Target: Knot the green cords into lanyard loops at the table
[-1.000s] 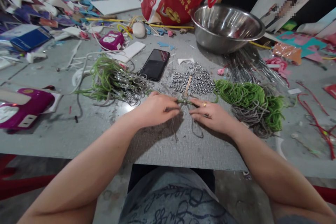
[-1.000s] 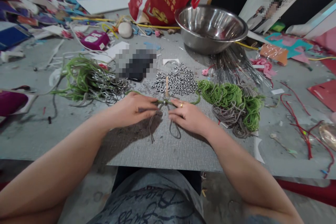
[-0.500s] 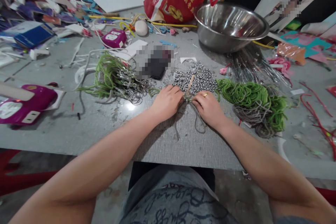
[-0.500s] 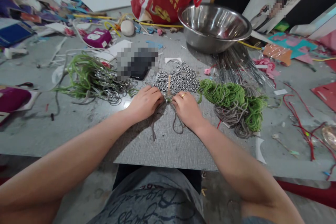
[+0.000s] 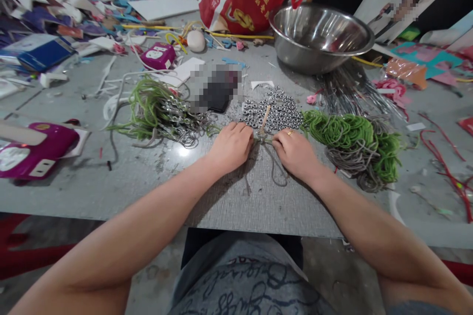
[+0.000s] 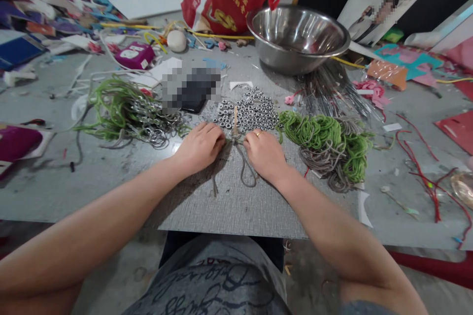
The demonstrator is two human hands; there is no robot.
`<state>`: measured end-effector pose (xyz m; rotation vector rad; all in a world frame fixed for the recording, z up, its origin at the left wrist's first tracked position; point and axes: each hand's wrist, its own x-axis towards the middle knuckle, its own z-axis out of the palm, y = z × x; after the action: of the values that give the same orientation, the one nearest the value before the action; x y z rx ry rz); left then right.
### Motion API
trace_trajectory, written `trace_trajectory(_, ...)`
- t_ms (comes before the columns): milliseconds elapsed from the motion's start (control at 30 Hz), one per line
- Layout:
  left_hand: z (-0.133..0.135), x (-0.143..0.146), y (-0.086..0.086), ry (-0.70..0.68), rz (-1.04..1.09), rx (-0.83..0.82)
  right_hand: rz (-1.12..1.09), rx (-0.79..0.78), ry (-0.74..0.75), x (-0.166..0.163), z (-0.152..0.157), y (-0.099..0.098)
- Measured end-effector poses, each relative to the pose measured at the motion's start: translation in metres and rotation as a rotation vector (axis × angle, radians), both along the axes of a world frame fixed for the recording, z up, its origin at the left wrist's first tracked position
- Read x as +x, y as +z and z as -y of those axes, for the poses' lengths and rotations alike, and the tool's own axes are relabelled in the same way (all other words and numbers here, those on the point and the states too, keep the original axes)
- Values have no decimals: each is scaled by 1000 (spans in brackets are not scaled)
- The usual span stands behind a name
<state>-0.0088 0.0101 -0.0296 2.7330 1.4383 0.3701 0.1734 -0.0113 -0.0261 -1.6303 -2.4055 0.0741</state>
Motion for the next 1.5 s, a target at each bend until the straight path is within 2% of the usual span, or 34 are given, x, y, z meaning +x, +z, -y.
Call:
trace_trajectory(100, 4, 1, 3, 13, 73, -26, -46, 11, -33, -3, 4, 1)
trace_trajectory(300, 4, 1, 3, -52, 41, -57, -8, -52, 38, -3, 7, 0)
trace_trajectory(467, 1, 0, -1, -55, 45, -71, 63, -148, -58, -5, 7, 6)
trace_trajectory(600, -2, -5, 0, -134, 49, -115, 104, -236, -88, -6, 7, 11)
trace_trajectory(767, -8, -15, 2, -258, 70, -227, 59, -344, -32, -1, 5, 15)
trace_trajectory(967, -11, -19, 6, -298, 32, -301, 30, -392, 4, 3, 4, 18)
trace_trajectory(1133, -7, -15, 8, -243, 140, -289, -7, -321, 20, 4, 6, 13)
trace_trajectory(1267, -2, -6, 4, -19, 241, -250, -90, -275, -61, 3, 7, 9)
trace_trajectory(1333, 1, -2, 3, 46, 188, -210, -103, -260, -100, 2, 6, 8)
trace_trajectory(1500, 5, 0, 6, 20, -52, -182, -48, -201, -143, 2, 5, 5)
